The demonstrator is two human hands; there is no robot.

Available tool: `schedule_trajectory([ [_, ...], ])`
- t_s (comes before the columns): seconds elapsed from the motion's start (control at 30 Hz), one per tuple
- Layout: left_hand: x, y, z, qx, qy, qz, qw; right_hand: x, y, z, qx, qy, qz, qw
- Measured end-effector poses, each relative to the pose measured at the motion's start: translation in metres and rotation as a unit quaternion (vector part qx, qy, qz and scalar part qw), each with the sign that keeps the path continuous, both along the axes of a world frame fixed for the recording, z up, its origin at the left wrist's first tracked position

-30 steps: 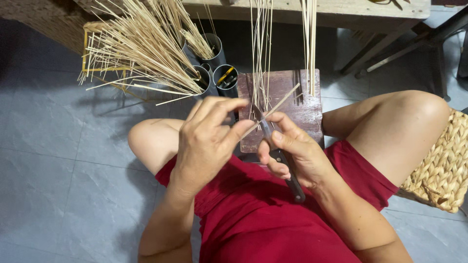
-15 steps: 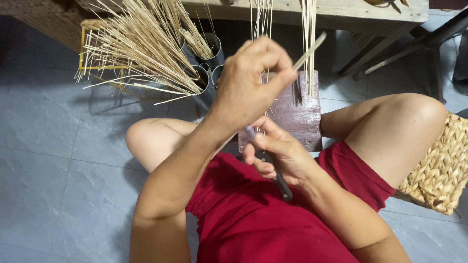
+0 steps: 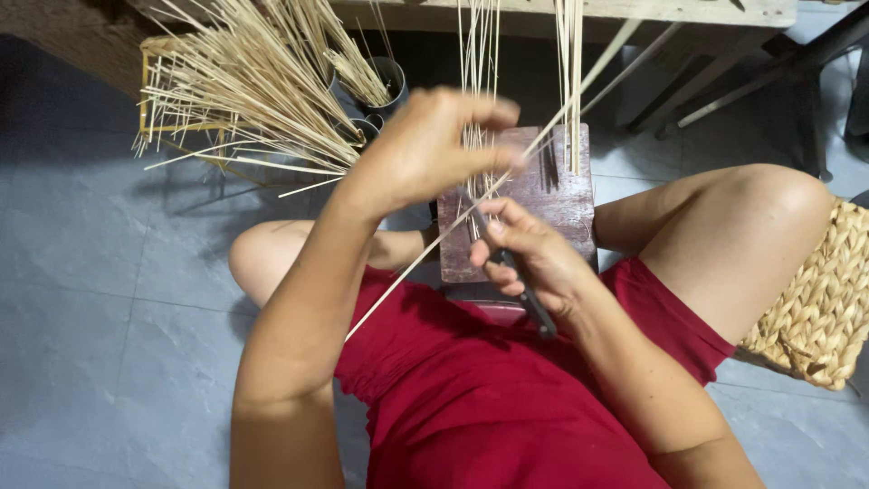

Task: The person sits on the floor and uses a knife to split and shave thin bamboo sticks into narrower strips, working each stick against a wooden block on their lap and setting finished strips with a pile of completed sticks beside them.

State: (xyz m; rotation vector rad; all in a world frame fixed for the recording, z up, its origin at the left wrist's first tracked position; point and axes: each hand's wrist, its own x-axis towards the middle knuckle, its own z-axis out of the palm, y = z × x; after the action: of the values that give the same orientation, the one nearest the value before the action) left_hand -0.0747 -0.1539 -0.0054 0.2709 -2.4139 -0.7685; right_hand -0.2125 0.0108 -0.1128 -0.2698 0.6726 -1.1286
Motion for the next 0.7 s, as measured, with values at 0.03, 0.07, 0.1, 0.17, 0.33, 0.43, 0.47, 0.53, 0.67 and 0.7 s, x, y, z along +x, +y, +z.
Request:
schedule_trajectory([
  [0.03, 0.004, 0.004, -0.008, 0.040, -0.059, 0.003, 0.997, -0.004, 0.000, 0.003, 0.003, 0.020, -0.015, 1.000],
  [0.07, 0.007, 0.009, -0.016, 0.079, -0.117, 0.007, 0.990, -0.006, 0.000, 0.006, -0.004, 0.027, -0.016, 0.999],
  [0.1, 0.007, 0.012, -0.021, 0.109, -0.143, 0.030, 0.983, -0.008, 0.000, 0.009, -0.012, 0.034, -0.017, 0.999],
  [0.17, 0.001, 0.019, -0.028, 0.163, -0.194, 0.076, 0.964, -0.009, 0.000, 0.012, -0.029, 0.040, -0.024, 0.998],
  [0.33, -0.014, 0.020, -0.018, 0.184, -0.163, 0.132, 0.960, -0.004, -0.001, 0.012, -0.048, -0.024, -0.013, 0.998],
  [0.43, -0.024, 0.015, -0.007, 0.197, -0.056, 0.119, 0.971, 0.018, -0.002, 0.002, -0.023, -0.009, 0.092, 0.995],
  [0.47, -0.029, 0.012, -0.005, 0.191, -0.002, 0.107, 0.976, 0.023, 0.000, -0.001, -0.013, -0.019, 0.098, 0.995],
  [0.53, -0.036, 0.003, -0.001, 0.203, 0.018, 0.131, 0.970, 0.031, 0.003, -0.008, 0.010, -0.041, 0.115, 0.992],
  [0.67, -0.030, -0.007, -0.008, 0.212, 0.042, 0.123, 0.968, 0.019, 0.000, -0.018, 0.029, 0.008, 0.063, 0.998],
  [0.7, -0.027, -0.009, -0.012, 0.222, -0.031, 0.135, 0.965, 0.015, -0.002, -0.020, 0.034, 0.031, 0.048, 0.998],
])
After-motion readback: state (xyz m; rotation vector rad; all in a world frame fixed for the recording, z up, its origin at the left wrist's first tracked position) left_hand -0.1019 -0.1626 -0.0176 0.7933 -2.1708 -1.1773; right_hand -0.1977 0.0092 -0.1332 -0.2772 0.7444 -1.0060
